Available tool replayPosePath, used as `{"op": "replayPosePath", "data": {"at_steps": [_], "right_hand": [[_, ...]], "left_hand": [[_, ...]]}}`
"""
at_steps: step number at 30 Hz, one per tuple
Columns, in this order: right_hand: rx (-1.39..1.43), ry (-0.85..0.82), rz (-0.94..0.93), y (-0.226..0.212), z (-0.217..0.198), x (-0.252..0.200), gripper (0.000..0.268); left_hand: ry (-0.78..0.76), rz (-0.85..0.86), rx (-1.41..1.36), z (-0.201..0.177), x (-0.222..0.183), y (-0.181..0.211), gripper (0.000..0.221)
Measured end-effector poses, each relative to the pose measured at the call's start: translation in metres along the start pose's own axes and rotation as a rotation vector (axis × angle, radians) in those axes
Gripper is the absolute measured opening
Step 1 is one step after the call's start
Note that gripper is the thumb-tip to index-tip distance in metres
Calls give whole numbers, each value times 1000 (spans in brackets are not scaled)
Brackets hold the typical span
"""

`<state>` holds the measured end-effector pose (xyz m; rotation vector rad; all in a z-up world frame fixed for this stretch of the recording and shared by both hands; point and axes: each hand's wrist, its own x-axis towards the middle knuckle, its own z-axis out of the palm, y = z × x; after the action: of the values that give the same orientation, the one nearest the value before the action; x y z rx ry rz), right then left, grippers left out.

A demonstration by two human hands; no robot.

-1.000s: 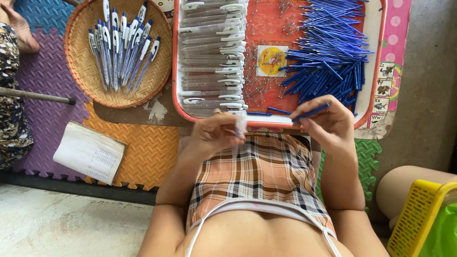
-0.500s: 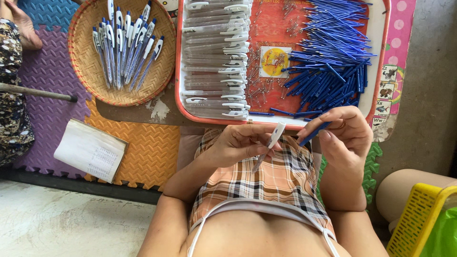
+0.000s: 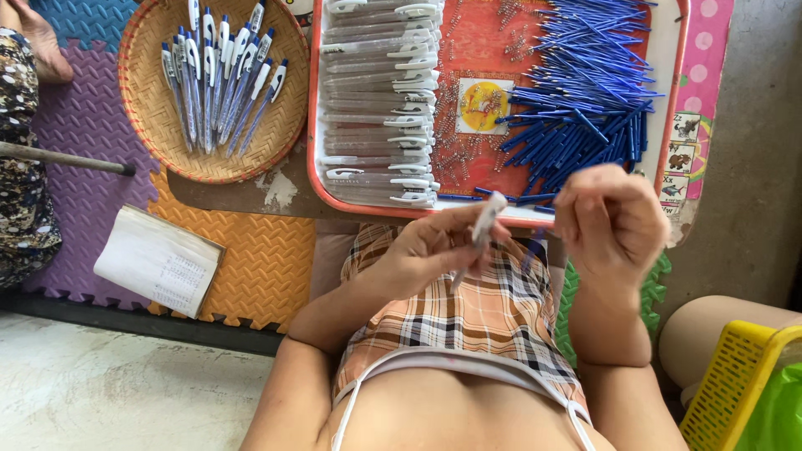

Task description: The person assembles pens by hand, inserting ink refills into pen bodies and attaching the caps.

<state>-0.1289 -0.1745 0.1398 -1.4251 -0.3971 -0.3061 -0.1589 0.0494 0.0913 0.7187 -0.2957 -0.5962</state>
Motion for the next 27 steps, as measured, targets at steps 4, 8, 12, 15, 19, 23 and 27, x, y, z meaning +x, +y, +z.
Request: {"op": "replayPosePath", "data": {"at_steps": [4,8,12,15,19,23,27], "right_hand": [[-71,190,49,55,-28,5,6],[8,-221,254,41,-72,-38,19],[-443,-688,267,24,-43,-82,21],[-883,-584,-1,108,-71,-122,24],[-938,-598,15,135,-83,-131,23],[-1004,-597,35,151,-77,-130,21],[-1074,-603,50,164,-74,-129,20]], "left_hand": [[279,52,-102,-17,5,-1,49],[241,218,-24,-40,-7,0,46],[294,256,35,-46,-15,2,48],[287,251,25,-43,-12,0,46],[293,250,27,-35,-7,-5,42],[277,255,25,-38,-6,-5,41],[280,255,36,-40,-8,-3,41]]}}
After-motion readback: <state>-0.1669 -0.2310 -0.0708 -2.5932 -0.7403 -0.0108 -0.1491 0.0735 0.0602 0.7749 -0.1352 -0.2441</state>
